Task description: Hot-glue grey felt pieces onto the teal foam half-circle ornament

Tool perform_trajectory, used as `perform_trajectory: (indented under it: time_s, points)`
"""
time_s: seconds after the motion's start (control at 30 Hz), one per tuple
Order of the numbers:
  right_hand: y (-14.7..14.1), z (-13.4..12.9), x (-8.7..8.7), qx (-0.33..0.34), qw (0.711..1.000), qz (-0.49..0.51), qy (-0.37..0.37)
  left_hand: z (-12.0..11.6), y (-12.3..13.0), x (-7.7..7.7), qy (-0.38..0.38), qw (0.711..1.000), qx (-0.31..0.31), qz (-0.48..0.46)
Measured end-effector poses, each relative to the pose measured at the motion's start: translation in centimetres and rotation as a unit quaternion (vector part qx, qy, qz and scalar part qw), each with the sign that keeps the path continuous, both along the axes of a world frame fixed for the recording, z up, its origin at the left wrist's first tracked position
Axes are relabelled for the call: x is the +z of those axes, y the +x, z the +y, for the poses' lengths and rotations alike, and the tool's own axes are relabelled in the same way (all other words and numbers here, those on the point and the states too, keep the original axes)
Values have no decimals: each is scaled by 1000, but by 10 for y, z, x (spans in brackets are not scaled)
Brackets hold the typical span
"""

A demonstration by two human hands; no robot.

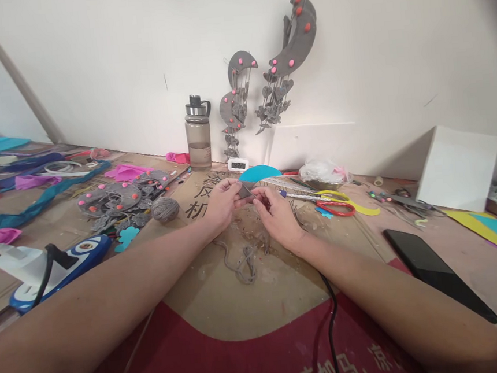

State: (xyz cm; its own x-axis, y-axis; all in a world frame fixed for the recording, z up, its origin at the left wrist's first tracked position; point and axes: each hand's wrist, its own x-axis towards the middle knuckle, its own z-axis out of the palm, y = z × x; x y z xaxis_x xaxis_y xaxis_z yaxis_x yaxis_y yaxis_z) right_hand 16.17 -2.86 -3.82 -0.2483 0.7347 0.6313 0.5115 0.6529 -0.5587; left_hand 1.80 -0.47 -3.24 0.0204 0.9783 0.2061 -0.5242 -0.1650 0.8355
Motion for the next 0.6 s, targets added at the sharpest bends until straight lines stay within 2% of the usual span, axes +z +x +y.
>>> perform_trajectory:
  time_s: [0.17,0.3,0.47,0.53,0.6]
  points:
    - [1,-1,2,8,1000,-14,-13,9,-8,-3,-9,999,32,-19]
    - [5,3,5,-13,999,17,-50,16,-15,-5,-17,998,61,-25]
    - [20,17,11,-101,993,48,-49,20,-21,-4,-32,996,81,-36]
    - [28,26,12,-143,988,12,-56,20,-21,-4,-34,995,85,-36]
    - [36,34,11,-187,976,-49,-97,20,-21,-4,-33,995,85,-35]
